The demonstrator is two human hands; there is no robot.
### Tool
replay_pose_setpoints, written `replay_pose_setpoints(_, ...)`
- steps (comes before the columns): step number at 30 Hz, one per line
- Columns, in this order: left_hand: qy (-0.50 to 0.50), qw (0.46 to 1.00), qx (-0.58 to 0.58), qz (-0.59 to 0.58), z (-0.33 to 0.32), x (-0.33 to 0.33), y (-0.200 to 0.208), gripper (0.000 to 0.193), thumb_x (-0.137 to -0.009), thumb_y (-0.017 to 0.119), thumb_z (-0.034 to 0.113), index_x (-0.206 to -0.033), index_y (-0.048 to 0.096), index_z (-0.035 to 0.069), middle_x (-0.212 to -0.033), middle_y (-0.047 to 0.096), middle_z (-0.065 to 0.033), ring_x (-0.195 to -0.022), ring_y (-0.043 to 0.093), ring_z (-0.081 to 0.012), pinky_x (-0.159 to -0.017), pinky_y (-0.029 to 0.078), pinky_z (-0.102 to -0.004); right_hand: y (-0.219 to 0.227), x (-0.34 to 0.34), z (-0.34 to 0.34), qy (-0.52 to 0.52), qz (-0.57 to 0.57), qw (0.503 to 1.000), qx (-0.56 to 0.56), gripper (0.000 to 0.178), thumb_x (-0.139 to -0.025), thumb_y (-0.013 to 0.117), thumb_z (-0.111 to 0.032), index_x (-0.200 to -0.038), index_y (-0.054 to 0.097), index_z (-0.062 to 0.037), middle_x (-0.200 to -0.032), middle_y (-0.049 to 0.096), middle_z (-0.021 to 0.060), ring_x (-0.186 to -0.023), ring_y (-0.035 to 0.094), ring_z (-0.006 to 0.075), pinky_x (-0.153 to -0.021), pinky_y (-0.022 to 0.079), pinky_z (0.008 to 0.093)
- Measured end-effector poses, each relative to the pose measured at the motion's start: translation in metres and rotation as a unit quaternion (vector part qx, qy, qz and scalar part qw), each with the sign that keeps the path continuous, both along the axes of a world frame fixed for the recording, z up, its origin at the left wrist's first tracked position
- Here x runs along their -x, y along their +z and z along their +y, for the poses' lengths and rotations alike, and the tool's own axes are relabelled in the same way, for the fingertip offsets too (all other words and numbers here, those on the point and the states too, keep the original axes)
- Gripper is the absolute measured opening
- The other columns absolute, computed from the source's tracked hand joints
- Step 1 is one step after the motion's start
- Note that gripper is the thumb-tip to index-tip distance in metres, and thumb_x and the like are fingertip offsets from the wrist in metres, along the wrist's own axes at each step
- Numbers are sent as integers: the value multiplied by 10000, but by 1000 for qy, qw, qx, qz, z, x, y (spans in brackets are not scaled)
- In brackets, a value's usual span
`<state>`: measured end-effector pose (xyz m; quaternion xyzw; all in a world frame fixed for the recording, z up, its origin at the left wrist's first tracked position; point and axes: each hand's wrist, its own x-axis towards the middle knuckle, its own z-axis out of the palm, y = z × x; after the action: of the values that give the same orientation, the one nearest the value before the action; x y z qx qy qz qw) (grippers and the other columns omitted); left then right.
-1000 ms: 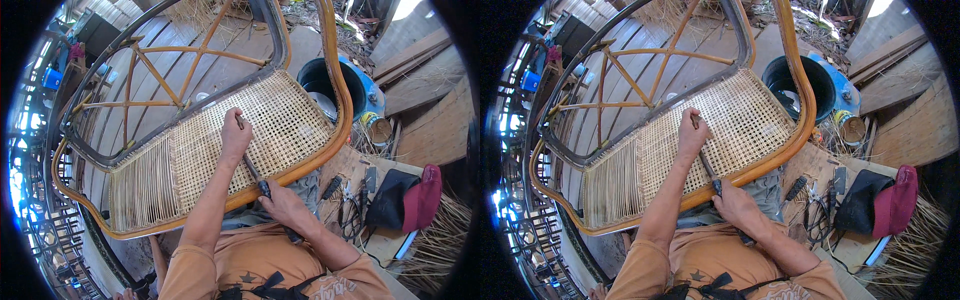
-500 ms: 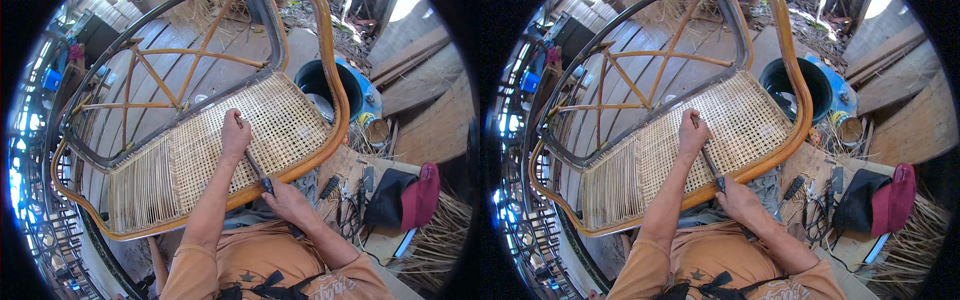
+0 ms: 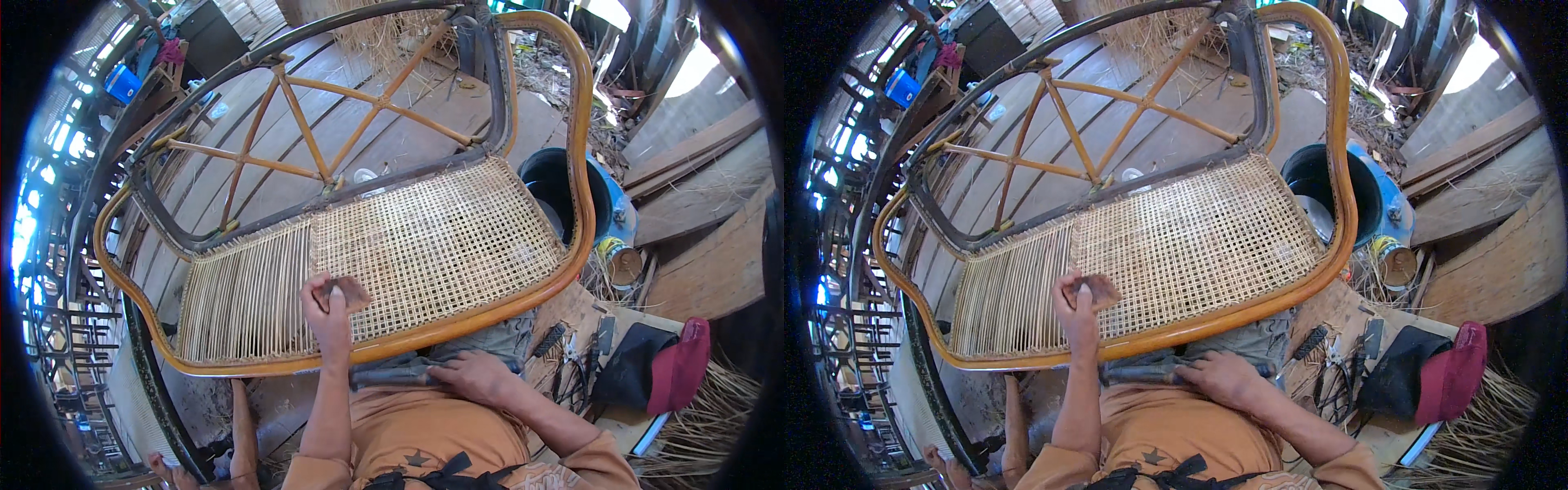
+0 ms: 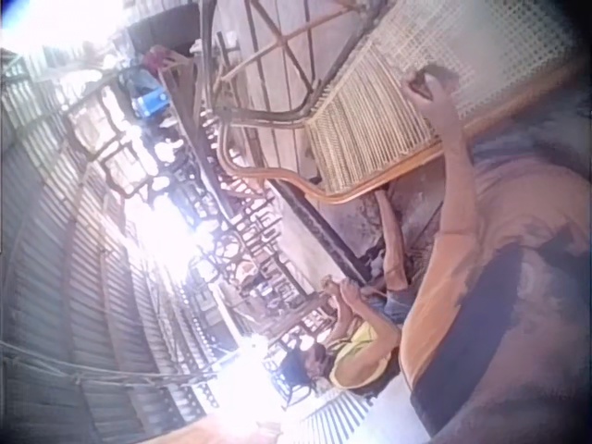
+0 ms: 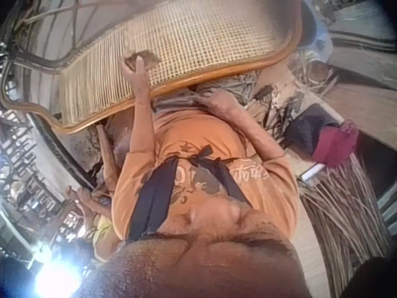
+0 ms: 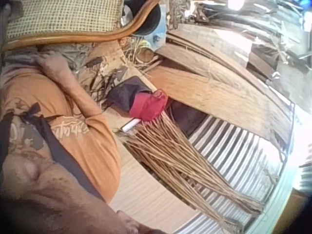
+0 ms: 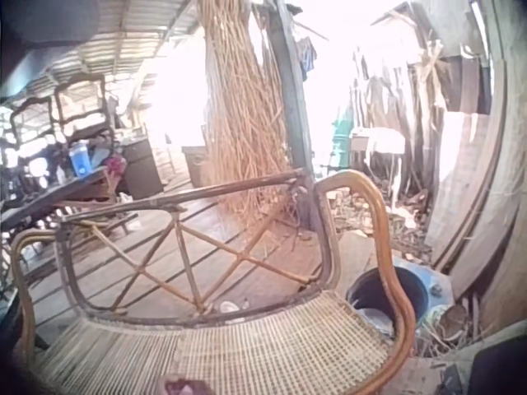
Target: Repairing a rattan chair by securing the mesh seat with a hammer and chisel.
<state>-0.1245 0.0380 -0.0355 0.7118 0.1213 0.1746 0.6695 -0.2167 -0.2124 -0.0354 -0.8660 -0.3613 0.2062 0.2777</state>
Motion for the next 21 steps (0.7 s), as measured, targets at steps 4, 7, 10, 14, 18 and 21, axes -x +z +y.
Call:
replay_pose_setpoints(4,-24,999,-29,-5,-10,27,-13,240,-822,467,-41,-1047,432,33,-1117,496,-87,-1054,477,-178,-984,354,-310,-6,-9,30,67,19,996,58,382,-840,580,-297,-1182,568,-127,-980,622,72,-1001,563,298,-817,471,428)
replay_pose_setpoints(7,-20,1000,-12,18,-16,29,-2,246,-819,471,-43,-1050,434,34,-1126,497,-89,-1059,474,-177,-983,354,-313,-5,-26,33,55,60,996,33,352,-859,571,-307,-1144,590,-102,-1021,616,96,-981,573,318,-822,474,421)
replay_pose_setpoints(10,-23,999,36,33,-5,30,-20,247,-831,478,-34,-1065,427,29,-1136,491,-89,-1038,481,-163,-955,368,-296,21,-53,20,-78,145,983,-77,324,-904,525,-317,-1086,604,-60,-1007,616,182,-949,592,350,-820,478,424)
replay_pose_setpoints(14,-34,997,22,65,-6,31,-11,253,-842,481,-31,-1081,421,25,-1143,483,-88,-1030,477,-146,-925,385,-278,12,-141,10,-319,127,939,-11,284,-906,505,-300,-998,633,-64,-855,649,189,-824,632,345,-747,502,411)
replay_pose_setpoints(18,-46,997,28,63,-5,26,-13,261,-840,481,-34,-1088,425,25,-1139,484,-87,-1036,473,-148,-939,378,-282,-45,-217,6,-355,108,928,16,239,-801,535,-196,-877,660,-7,-797,647,205,-735,630,356,-710,493,410)
replay_pose_setpoints(21,-52,995,73,55,-2,26,-18,270,-834,485,-40,-1088,426,28,-1133,484,-88,-1038,472,-149,-953,369,-283,-59,-242,14,-351,147,922,74,218,-755,538,-149,-803,655,29,-741,641,195,-686,638,312,-677,501,395)
